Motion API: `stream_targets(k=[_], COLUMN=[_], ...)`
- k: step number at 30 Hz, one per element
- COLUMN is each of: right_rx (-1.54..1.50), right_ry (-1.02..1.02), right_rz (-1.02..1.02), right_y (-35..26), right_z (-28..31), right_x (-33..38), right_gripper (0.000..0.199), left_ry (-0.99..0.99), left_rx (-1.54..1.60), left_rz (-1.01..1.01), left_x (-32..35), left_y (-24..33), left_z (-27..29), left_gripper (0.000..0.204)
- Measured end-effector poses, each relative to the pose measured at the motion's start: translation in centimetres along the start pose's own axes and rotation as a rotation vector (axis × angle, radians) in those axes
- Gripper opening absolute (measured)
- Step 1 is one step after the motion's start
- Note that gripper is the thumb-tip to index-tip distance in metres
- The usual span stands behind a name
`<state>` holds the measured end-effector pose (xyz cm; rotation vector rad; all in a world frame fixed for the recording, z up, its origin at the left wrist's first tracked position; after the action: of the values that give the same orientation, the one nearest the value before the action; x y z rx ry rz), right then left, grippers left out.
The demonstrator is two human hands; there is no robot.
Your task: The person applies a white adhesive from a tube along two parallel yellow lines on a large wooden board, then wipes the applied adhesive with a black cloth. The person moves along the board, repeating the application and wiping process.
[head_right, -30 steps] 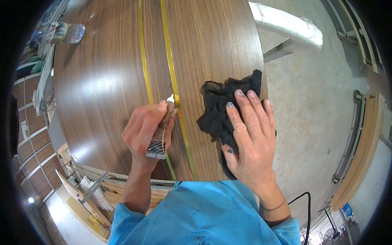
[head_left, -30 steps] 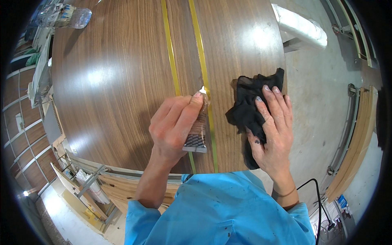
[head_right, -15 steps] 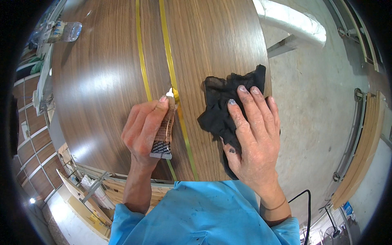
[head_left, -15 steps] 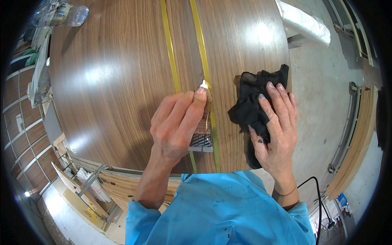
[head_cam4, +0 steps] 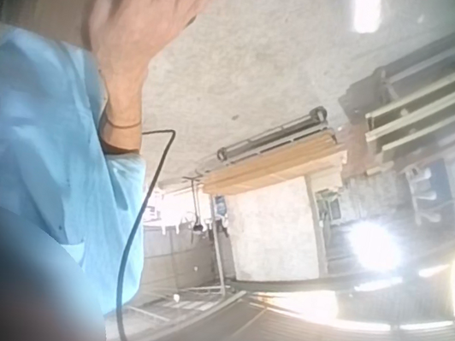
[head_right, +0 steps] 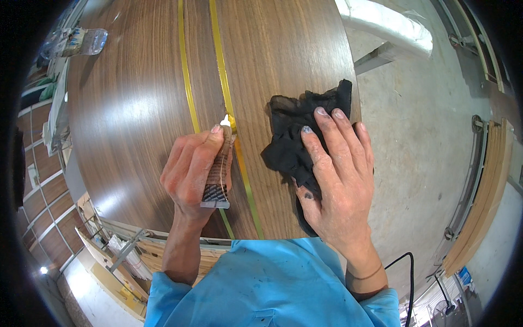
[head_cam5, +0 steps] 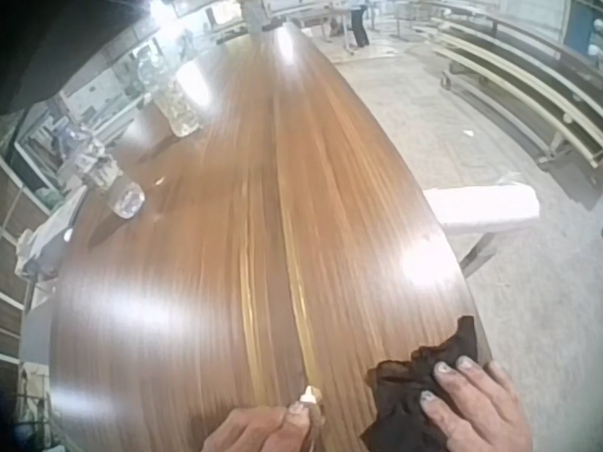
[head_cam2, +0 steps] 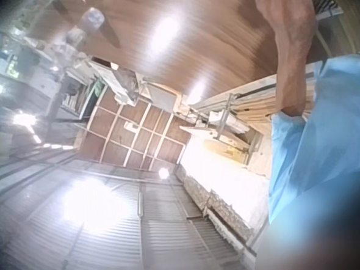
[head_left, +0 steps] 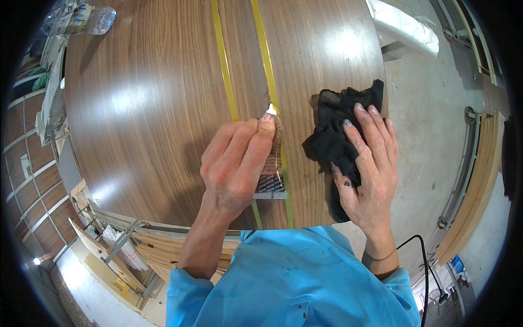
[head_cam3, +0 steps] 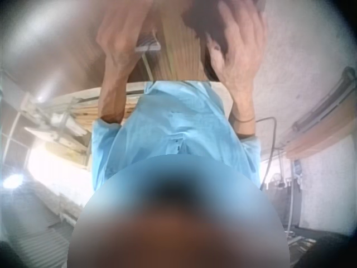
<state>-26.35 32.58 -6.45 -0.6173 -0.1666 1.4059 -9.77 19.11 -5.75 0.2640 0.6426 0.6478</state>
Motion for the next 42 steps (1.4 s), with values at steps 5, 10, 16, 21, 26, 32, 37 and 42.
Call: stream_targets(k=[5, 10, 16, 21, 26, 32, 37, 42], right_rx=[-0.006, -0.007, 0.003, 0.006, -0.004, 0.007, 0.012, 0.017], right_ry=[0.012, 0.017, 0.029, 0.032, 0.029, 0.036, 0.035, 0.032], right_rz=[0.005, 0.000, 0.014, 0.017, 0.006, 0.022, 0.027, 0.031], right_y=[0.1, 0.1, 0.1, 0.1, 0.1, 0.0, -0.1, -0.1], right_z=[0.1, 0.0, -0.2, -0.2, -0.2, -0.3, -0.3, -0.3], right_x=[0.0, 0.1, 0.1, 0.2, 0.3, 0.3, 0.3, 0.4], right_gripper=[0.074, 0.073, 0.071, 0.070, 0.070, 0.067, 0.067, 0.067], left_ry=[-0.018, 0.002, -0.029, -0.001, 0.010, 0.040, 0.044, 0.028], left_rx=[0.007, 0.044, -0.002, 0.007, 0.029, 0.095, 0.102, 0.086], left_rz=[0.011, 0.035, 0.132, 0.162, 0.180, 0.185, 0.218, 0.250], left_x=[0.5, 1.2, 2.1, 2.9, 4.1, 5.4, 6.2, 6.9], left_y=[0.4, 0.9, 1.5, 2.3, 3.0, 3.7, 4.4, 5.0], left_z=[0.0, 0.0, 0.3, 0.6, 0.7, 1.1, 1.5, 1.8], left_gripper=[0.026, 0.022, 0.028, 0.025, 0.025, 0.028, 0.025, 0.026])
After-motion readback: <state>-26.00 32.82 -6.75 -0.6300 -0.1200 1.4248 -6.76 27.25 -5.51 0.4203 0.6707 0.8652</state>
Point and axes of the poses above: each hand's wrist, its own x-axis away from the middle knuckle, its own z-axis out of the back of the hand, y = z × x, the point moved 4 cm from there along -x, towards the middle knuckle, and after that the axes turned 9 degrees about z, right-handed, at the moved point
